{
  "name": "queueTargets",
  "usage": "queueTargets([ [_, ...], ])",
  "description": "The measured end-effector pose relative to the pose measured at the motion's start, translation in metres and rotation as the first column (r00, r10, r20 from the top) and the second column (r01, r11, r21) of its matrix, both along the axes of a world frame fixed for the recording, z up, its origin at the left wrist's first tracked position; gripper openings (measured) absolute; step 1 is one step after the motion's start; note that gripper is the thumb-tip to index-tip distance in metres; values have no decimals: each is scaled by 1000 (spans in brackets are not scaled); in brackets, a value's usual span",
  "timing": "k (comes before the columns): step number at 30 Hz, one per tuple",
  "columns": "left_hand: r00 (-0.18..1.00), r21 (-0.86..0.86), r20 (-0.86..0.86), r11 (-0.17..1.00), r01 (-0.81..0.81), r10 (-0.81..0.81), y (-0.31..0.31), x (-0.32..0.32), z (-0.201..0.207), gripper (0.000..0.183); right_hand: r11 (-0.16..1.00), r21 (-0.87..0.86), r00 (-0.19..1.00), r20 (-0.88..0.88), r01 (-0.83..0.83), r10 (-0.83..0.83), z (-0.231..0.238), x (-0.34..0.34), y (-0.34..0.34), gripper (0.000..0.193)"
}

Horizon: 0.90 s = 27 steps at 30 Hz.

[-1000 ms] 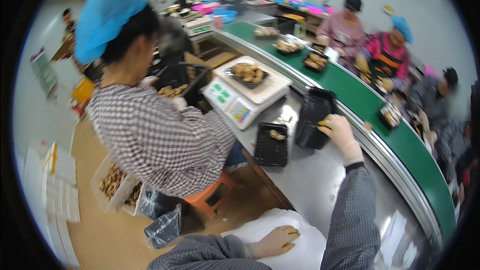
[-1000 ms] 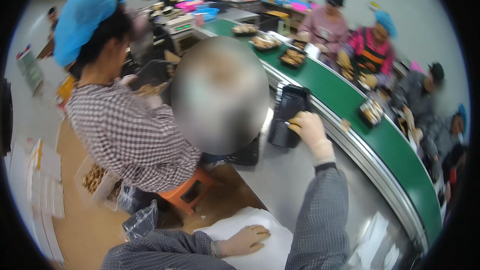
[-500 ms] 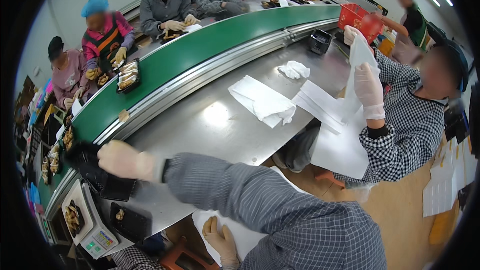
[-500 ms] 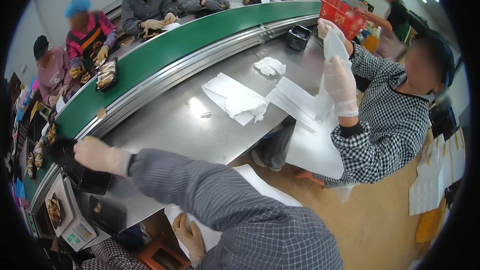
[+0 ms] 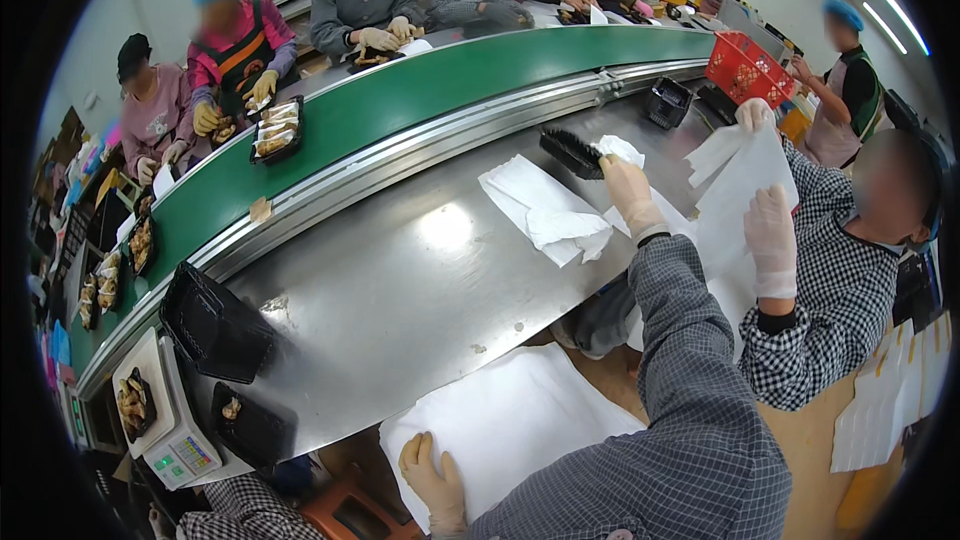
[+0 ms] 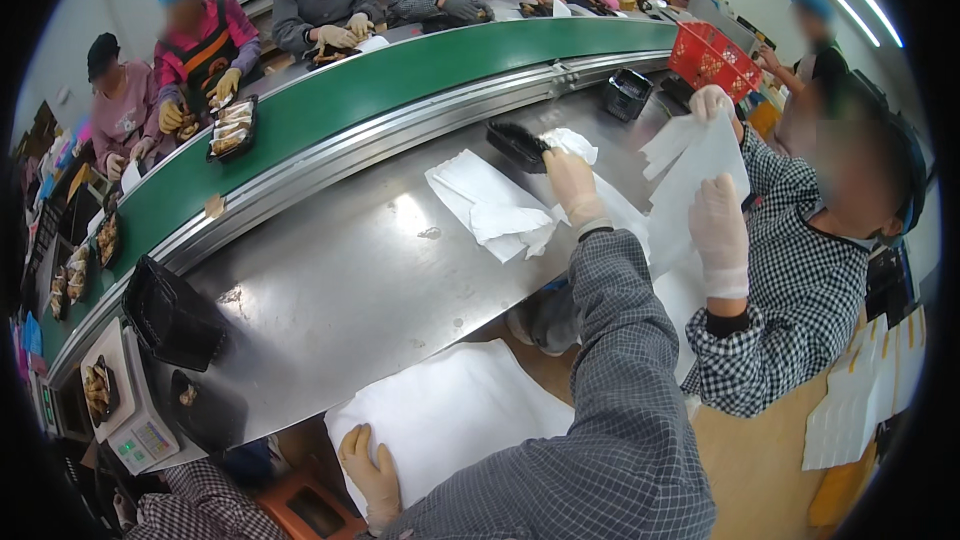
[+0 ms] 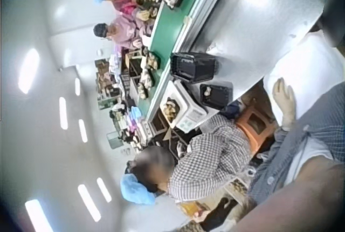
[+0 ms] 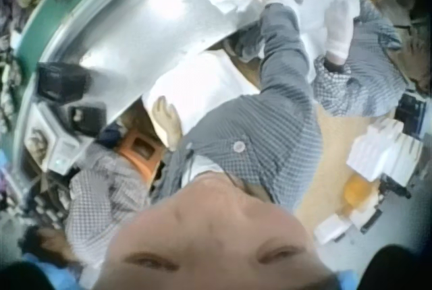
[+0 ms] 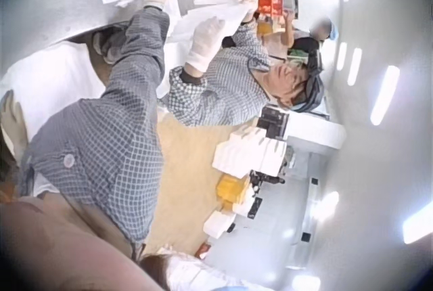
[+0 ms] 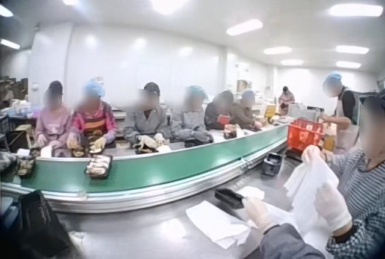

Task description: The person places white paper sheets into black plastic trays and then arranges ginger pieces into the trays on a moving conveyor belt. The person repeatedly handles trays and paper, lining each tray before filling it with ginger.

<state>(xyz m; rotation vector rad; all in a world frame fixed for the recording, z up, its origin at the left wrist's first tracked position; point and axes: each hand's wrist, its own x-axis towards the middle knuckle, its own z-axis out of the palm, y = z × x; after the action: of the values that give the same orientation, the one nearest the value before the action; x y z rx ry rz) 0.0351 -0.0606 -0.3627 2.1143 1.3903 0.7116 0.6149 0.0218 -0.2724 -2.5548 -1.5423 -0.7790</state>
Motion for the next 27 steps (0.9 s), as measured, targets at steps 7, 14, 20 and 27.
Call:
queueTargets([
  [7, 1000, 17, 8, 1000, -18, 18, 6, 12, 2, 45, 874, 233, 789, -376, -426, 485, -22, -121, 52, 26],
  [14, 999, 14, 25, 999, -34, 34, 9, 15, -6, 43, 335, 402, 144, -436, -852, 888, -12, -345, 176, 23],
  [20, 998, 23, 42, 999, -42, 41, 4, 19, 1, 41, 106, 595, -62, -256, -797, 965, 51, -432, 228, 17],
  [27, 1000, 19, 11, 1000, 16, -16, 3, 18, 16, 35, 448, 575, 244, -399, -685, 884, -22, -273, 150, 16],
])
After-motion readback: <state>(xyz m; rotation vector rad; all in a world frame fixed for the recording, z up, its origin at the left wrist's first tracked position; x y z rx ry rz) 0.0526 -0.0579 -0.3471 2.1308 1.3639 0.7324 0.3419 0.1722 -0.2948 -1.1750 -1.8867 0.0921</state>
